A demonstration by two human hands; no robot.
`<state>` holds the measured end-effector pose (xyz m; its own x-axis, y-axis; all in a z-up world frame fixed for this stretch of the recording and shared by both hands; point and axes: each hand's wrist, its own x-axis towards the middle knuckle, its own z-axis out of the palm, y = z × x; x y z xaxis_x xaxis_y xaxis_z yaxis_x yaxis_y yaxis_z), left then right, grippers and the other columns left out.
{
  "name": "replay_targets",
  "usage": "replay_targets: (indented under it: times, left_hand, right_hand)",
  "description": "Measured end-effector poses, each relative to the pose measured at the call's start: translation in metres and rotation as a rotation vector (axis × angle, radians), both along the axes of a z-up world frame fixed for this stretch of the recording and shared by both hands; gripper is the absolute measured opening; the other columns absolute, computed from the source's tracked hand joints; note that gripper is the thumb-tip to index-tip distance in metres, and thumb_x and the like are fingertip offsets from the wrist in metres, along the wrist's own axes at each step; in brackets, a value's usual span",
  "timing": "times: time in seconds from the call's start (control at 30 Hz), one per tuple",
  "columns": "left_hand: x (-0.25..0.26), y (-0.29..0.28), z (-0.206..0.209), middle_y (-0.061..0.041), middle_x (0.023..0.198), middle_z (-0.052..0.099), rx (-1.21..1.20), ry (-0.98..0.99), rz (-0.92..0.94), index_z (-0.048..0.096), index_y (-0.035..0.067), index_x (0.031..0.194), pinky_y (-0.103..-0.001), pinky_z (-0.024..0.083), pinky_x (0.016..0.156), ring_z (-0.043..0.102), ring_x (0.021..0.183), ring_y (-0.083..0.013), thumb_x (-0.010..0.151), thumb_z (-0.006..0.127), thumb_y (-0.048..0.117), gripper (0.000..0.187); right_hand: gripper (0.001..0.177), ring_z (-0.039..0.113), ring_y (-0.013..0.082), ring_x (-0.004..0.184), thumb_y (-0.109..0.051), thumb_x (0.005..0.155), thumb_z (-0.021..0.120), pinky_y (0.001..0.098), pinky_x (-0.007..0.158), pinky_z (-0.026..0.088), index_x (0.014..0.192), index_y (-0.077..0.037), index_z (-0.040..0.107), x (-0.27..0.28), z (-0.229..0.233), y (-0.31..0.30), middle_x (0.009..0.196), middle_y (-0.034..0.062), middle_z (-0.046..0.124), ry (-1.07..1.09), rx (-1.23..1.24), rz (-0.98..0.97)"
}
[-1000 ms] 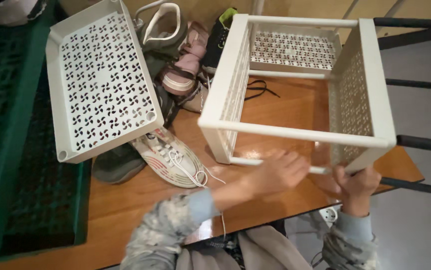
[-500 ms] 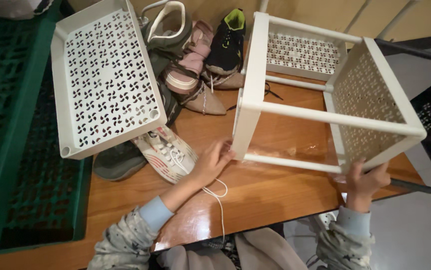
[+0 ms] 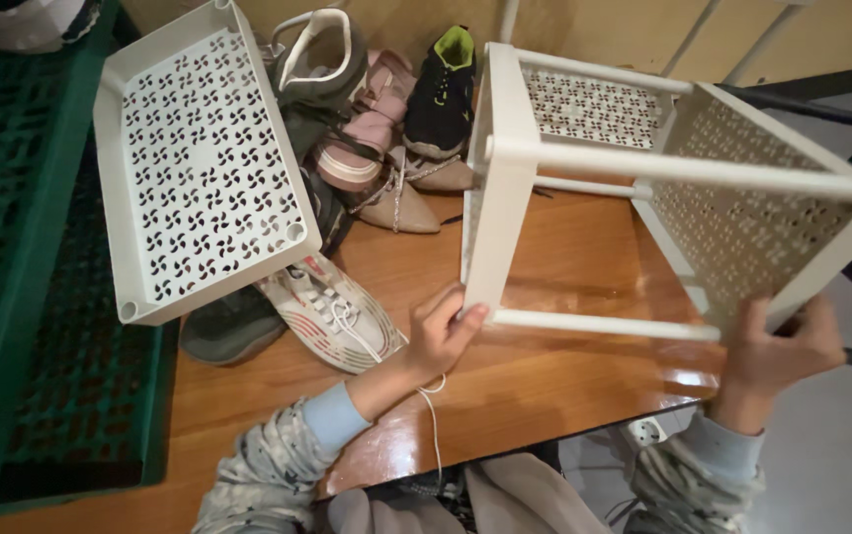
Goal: The person takes apart a white perforated plastic shoe rack on the floor, pulling the shelf panels off the pole frame and setting the panels aside. They then pick up shoes from the floor one at a time and place them onto the green plastic rack beside them.
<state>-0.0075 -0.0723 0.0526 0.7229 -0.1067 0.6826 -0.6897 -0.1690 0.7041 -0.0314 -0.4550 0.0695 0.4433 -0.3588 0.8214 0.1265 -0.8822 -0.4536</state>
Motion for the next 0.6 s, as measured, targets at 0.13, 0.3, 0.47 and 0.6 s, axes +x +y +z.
replay_targets:
  times: [0.13,0.3,0.47,0.6]
  left_hand:
    - [0.003,-0.012,0.016,-0.007,0.074,0.052,-0.048,-0.027,0.000,0.066,0.000,0.091,-0.032,0.035,0.052,0.046,0.057,-0.0147,0.099,0.069,0.008,0.012]
    - [0.012,-0.022,0.044,-0.007,0.080,0.053,-0.047,-0.044,-0.054,0.065,0.000,0.099,-0.030,0.038,0.055,0.047,0.061,-0.0139,0.094,0.076,0.010,0.016]
    - [0.018,-0.026,0.074,-0.005,0.095,0.058,0.023,-0.062,-0.249,0.061,-0.001,0.132,-0.028,0.049,0.065,0.056,0.071,-0.0133,0.093,0.078,0.008,0.043]
    - [0.020,-0.033,0.096,-0.007,0.103,0.065,0.026,-0.233,-0.158,0.062,-0.001,0.128,-0.025,0.050,0.063,0.057,0.071,-0.0103,0.094,0.078,0.010,0.039]
  right_hand:
    - [0.029,0.070,0.0169,0.084,0.006,0.092,0.069,0.0235,0.073,0.058,0.120,0.009,0.062,0.005,0.018,-0.014,0.106,0.0158,0.070,-0.089,-0.019,0.073]
    - [0.025,0.073,0.0196,0.094,0.003,0.100,0.067,0.0282,0.080,0.060,0.125,0.007,0.064,0.027,0.030,-0.046,0.116,0.0163,0.071,-0.018,0.099,0.187]
    - [0.027,0.072,0.0211,0.095,-0.008,0.106,0.065,0.0314,0.082,0.059,0.130,0.004,0.061,0.065,0.063,-0.078,0.116,0.0167,0.071,0.129,0.303,0.407]
    - [0.032,0.070,0.0214,0.091,-0.016,0.107,0.065,0.0329,0.078,0.058,0.133,0.003,0.058,0.103,0.107,-0.090,0.111,0.0175,0.069,0.275,0.328,0.425]
